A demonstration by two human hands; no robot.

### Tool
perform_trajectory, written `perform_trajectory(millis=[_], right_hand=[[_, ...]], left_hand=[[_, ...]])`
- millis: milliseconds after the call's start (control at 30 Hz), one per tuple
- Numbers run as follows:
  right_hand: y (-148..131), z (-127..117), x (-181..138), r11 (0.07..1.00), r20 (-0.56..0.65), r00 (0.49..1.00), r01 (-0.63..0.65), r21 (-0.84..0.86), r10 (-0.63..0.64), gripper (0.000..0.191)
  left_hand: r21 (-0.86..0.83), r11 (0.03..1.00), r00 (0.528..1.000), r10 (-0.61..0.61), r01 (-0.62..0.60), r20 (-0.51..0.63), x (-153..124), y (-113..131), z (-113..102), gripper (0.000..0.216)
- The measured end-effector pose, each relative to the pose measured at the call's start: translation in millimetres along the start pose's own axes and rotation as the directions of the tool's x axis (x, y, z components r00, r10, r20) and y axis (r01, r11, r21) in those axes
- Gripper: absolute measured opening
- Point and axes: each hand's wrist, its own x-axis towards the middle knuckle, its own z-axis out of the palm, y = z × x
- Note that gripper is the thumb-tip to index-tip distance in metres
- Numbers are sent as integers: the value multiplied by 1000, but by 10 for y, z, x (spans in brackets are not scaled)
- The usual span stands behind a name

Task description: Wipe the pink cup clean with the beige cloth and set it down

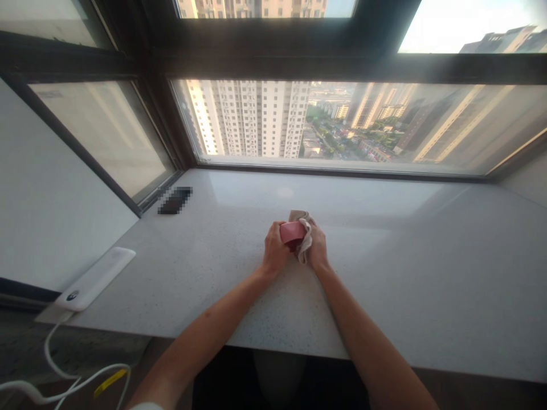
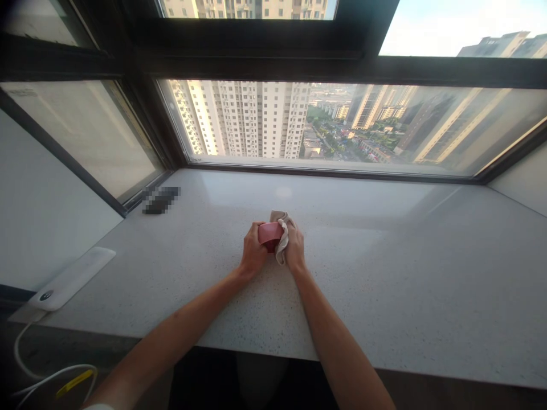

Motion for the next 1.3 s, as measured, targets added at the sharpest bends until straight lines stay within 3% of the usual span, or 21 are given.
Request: perform_trajectory(millis=[67, 133, 200, 233, 300, 367, 400, 467, 567, 633, 733, 800, 867, 933, 1033, 1167, 1300], right_hand=[[-40, 16, -35, 994, 37, 996, 89, -66, -87, 45], [-101, 40, -72, 938, 163, 949, 299, -175, -272, 35], [-109, 56, -68, 893, 246, 904, 401, -206, -349, 34], [-78, 58, -46, 914, 225, 920, 363, -182, -320, 34], [30, 45, 18, 989, 114, 985, 135, -53, -128, 38], [125, 25, 62, 987, 64, 991, -121, 102, 115, 43], [140, 19, 64, 973, 61, 982, -185, 142, 178, 45], [90, 22, 23, 985, 58, 991, -130, 115, 124, 43], [-58, 47, -59, 974, 131, 971, 211, -80, -199, 37], [-73, 59, -59, 954, 184, 948, 281, -106, -259, 36], [83, 74, 18, 998, 117, 993, 2, 68, -10, 41], [208, 92, 64, 963, 104, 982, -176, 204, 157, 43], [263, 105, 78, 938, 76, 980, -197, 285, 183, 45], [228, 84, 71, 957, 5, 994, -102, 272, 105, 45], [63, -33, 71, 993, -12, 993, 114, 23, -114, 37], [-184, -151, 78, 872, 203, 925, 372, -317, -321, 29], [-306, -44, 14, 759, 362, 861, 494, -424, -358, 32]], left_hand=[[-40, 999, 1000, 10, -10, 10, -1, 1, -8, 32], [-98, 994, 999, 39, -37, 17, -3, -5, -20, 15], [-107, 994, 999, 38, -37, 5, -1, -11, -29, 12], [-88, 996, 1000, 22, -23, -7, 2, -13, -32, 13], [-33, 999, 1000, -14, 13, -25, 9, -13, -33, 26], [8, 999, 999, -39, 39, -31, 16, -12, -30, 43], [18, 999, 999, -45, 46, -30, 18, -12, -29, 47], [7, 999, 998, -48, 48, -30, 18, -18, -30, 45], [-44, 998, 999, -39, 38, -27, 19, -27, -42, 28], [-44, 999, 999, -31, 29, -39, 28, -22, -56, 24], [-9, 999, 996, -50, 50, -70, 50, 4, -74, 38], [-26, 997, 995, -77, 75, -67, 61, 19, -79, 43], [-67, 993, 995, -97, 95, -25, 64, 18, -75, 41], [-99, 989, 993, -104, 109, 47, 61, 2, -59, 37], [-22, 988, 977, -145, 150, 155, 57, -34, -22, 30], [86, 989, 982, -132, 121, 135, 52, -63, 3, 26], [-101, 995, 998, 20, -14, 61, 27, -63, -32, 12]])
